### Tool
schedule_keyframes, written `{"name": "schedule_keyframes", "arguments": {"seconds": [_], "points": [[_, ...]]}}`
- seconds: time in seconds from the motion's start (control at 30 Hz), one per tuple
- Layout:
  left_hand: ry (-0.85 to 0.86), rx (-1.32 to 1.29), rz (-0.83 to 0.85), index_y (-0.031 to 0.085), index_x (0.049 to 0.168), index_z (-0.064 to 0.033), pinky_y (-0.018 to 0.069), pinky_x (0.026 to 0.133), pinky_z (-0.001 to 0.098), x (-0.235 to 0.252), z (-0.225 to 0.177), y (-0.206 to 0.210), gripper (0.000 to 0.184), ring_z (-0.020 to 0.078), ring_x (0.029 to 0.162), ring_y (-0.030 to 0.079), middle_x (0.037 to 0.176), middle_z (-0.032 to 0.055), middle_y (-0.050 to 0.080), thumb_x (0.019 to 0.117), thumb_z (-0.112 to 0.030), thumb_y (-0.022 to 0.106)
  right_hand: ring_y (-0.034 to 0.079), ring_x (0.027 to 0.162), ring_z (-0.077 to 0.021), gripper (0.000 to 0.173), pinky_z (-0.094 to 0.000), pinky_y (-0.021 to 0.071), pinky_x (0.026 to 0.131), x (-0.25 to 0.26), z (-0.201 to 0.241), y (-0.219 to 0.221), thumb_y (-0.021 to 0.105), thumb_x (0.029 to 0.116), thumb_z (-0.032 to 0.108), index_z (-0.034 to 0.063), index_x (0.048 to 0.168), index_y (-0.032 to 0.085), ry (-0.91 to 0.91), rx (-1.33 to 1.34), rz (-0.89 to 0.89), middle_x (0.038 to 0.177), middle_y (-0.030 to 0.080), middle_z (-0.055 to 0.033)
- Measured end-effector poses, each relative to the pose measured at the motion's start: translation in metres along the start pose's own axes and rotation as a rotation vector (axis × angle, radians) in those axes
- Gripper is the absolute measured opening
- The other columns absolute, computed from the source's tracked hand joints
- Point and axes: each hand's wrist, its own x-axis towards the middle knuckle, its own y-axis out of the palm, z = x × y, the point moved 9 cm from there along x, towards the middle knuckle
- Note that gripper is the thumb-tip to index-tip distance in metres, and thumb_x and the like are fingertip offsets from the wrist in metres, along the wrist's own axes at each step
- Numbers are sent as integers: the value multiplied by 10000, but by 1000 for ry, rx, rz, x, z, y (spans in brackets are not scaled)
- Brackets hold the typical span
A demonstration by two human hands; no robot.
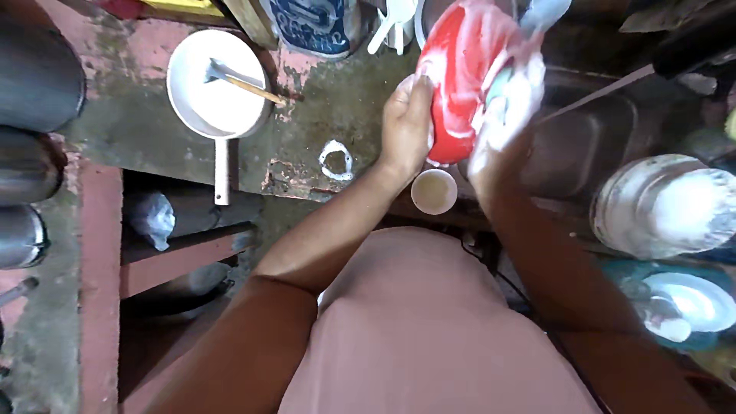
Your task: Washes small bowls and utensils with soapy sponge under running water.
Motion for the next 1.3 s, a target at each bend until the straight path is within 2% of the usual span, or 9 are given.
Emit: {"name": "schedule_keyframes", "arguments": {"seconds": [0.17,0.37,0.53,0.77,0.83,0.93,1.03,1.17,1.3], "points": [[-42,-84,-27,560,1214,66,595,929,489,11,-21,-29,415,279,1006,709,1040,188,694,1146,-225,273,467,1419,-383,312,-512,362,1191,-42,18,22,485,1006,25,-44,1265,647,-264,-23,-106,1413,583,-259],[-88,-61,159,590,1113,22,616,864,436,5,-24,-41,326,206,905,724,945,112,716,1124,-163,321,592,1270,-241,358,-414,488,1104,26,-37,8,436,1061,164,-97,1283,542,62,605,-80,1339,614,-197],[-10,165,305,635,961,13,618,734,400,2,-18,-23,317,182,762,702,823,97,693,1101,-155,406,525,1363,-177,342,-370,441,1150,60,36,26,535,1033,239,77,1284,700,-77,113,323,1419,602,-87],[-176,-112,-114,551,1266,-32,592,894,427,14,-15,-25,418,205,1005,681,1059,111,675,1145,-300,253,549,1351,-292,350,-547,394,1144,-42,47,63,606,995,271,160,1315,696,-353,-267,121,1372,662,-85],[-202,-186,-153,506,1349,-56,583,924,496,20,-10,-28,479,254,1090,669,1164,143,663,1140,-372,213,561,1294,-367,301,-539,452,1081,-51,27,41,602,969,145,21,1228,692,-270,-128,30,1316,646,-226],[-209,-260,-99,479,1377,-81,547,981,515,20,-5,-21,510,258,1157,635,1222,139,639,1133,-408,173,388,1454,-331,541,-439,313,1217,-35,-18,4,471,1008,116,-159,1465,384,-50,179,-149,1515,410,-328],[-298,-332,-32,536,1260,-113,583,885,468,8,6,-7,529,226,1040,670,1089,109,674,1124,-442,144,515,1339,-189,474,-414,453,1138,-15,-66,-15,347,1101,240,-14,1500,324,238,850,-150,1437,514,-132],[-482,-443,42,586,1238,-137,592,869,478,-15,44,16,628,244,1036,685,1087,115,698,1091,-567,153,668,1051,-187,558,-471,563,936,2,-67,-38,148,1083,415,110,1126,613,493,1372,-45,1052,696,-78],[-473,-372,-19,578,1286,-140,580,921,457,-17,83,13,587,218,1092,669,1142,92,694,1109,-515,163,597,1264,-265,519,-537,493,1088,4,-53,-50,218,1118,407,94,1477,423,407,1221,177,1345,612,-129]]}}
